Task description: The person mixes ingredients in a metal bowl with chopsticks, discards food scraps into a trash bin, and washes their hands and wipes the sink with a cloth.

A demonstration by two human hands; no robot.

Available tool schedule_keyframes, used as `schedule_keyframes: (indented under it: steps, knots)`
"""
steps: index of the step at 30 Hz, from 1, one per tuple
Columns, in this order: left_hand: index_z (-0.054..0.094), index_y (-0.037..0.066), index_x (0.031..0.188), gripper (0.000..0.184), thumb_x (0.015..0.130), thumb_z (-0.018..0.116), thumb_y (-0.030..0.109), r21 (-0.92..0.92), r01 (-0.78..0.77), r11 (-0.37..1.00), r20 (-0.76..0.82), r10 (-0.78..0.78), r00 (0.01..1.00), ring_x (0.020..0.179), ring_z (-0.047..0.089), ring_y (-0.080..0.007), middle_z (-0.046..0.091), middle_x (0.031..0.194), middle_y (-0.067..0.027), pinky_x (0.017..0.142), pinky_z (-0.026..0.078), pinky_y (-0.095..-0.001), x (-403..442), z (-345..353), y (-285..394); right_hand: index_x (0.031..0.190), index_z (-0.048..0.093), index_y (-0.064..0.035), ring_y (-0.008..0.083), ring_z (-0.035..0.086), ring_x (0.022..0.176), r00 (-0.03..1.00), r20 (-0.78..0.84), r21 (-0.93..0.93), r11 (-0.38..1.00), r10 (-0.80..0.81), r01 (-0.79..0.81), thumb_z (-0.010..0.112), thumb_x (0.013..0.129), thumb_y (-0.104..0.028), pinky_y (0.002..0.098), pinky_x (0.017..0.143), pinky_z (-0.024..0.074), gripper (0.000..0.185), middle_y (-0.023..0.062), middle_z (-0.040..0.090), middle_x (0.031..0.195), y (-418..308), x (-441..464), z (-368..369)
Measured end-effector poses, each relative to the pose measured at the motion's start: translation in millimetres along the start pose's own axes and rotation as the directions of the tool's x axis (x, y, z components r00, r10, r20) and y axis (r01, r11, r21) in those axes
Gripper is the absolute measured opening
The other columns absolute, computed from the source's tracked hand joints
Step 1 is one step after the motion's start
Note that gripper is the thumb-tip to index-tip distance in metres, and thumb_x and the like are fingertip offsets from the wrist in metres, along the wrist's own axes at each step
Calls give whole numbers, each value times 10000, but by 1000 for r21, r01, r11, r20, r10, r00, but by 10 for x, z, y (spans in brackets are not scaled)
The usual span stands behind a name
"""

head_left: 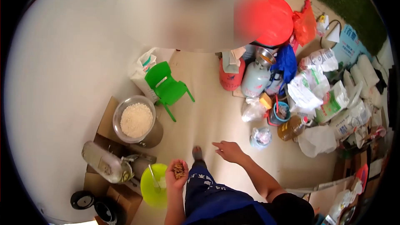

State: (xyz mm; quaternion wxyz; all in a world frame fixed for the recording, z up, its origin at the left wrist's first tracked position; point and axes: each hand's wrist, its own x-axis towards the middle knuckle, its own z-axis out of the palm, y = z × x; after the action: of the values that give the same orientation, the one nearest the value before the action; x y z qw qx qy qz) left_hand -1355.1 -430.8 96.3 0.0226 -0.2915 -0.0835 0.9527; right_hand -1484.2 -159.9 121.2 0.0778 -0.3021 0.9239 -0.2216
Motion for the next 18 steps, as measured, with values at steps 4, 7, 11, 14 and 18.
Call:
schedule_keyframes:
  steps: [4, 7, 11, 14, 18]
  knots:
    - [698, 2, 862, 210, 972, 588, 144, -37, -49, 998, -6, 49, 999, 907, 689, -275, 725, 882, -121, 879, 602, -385, 1235, 468, 399, 1334, 612, -157, 318, 674, 865, 997, 42, 30, 998, -58, 57, 618, 957, -288, 441, 754, 544, 399, 115, 672, 968, 400, 1454, -267]
    - [682, -11, 903, 158, 944, 600, 117, -72, -47, 996, 13, 48, 999, 911, 694, -278, 720, 899, -127, 908, 593, -425, 2171, 1016, 650, 1340, 612, -162, 314, 675, 875, 997, 73, 3, 1000, -24, 24, 625, 951, -290, 438, 756, 543, 410, 111, 671, 973, 954, 2302, -376]
    - [680, -16, 916, 176, 956, 605, 138, -45, 16, 999, 4, -16, 1000, 925, 692, -283, 720, 918, -132, 912, 591, -419, 3335, 2228, 761, 1271, 666, -143, 309, 686, 877, 999, -23, 22, 999, 46, -46, 660, 930, -294, 419, 771, 546, 373, 112, 697, 955, 1640, 3212, -915]
    - [684, -20, 914, 211, 981, 611, 166, 51, 93, 994, 50, -96, 994, 941, 693, -285, 721, 925, -141, 912, 592, -407, 4226, 3231, 782, 1249, 674, -117, 329, 684, 883, 981, -59, 93, 980, 184, -178, 654, 927, -278, 430, 792, 539, 361, 139, 706, 963, 2053, 3940, -1403]
    - [687, -19, 911, 206, 981, 616, 162, 80, 110, 991, 72, -116, 991, 933, 692, -283, 722, 918, -142, 902, 596, -403, 5502, 4187, 832, 1266, 660, -108, 338, 678, 891, 961, -91, 50, 965, 261, -257, 640, 933, -278, 443, 788, 532, 374, 154, 703, 974, 2892, 4982, -1806]
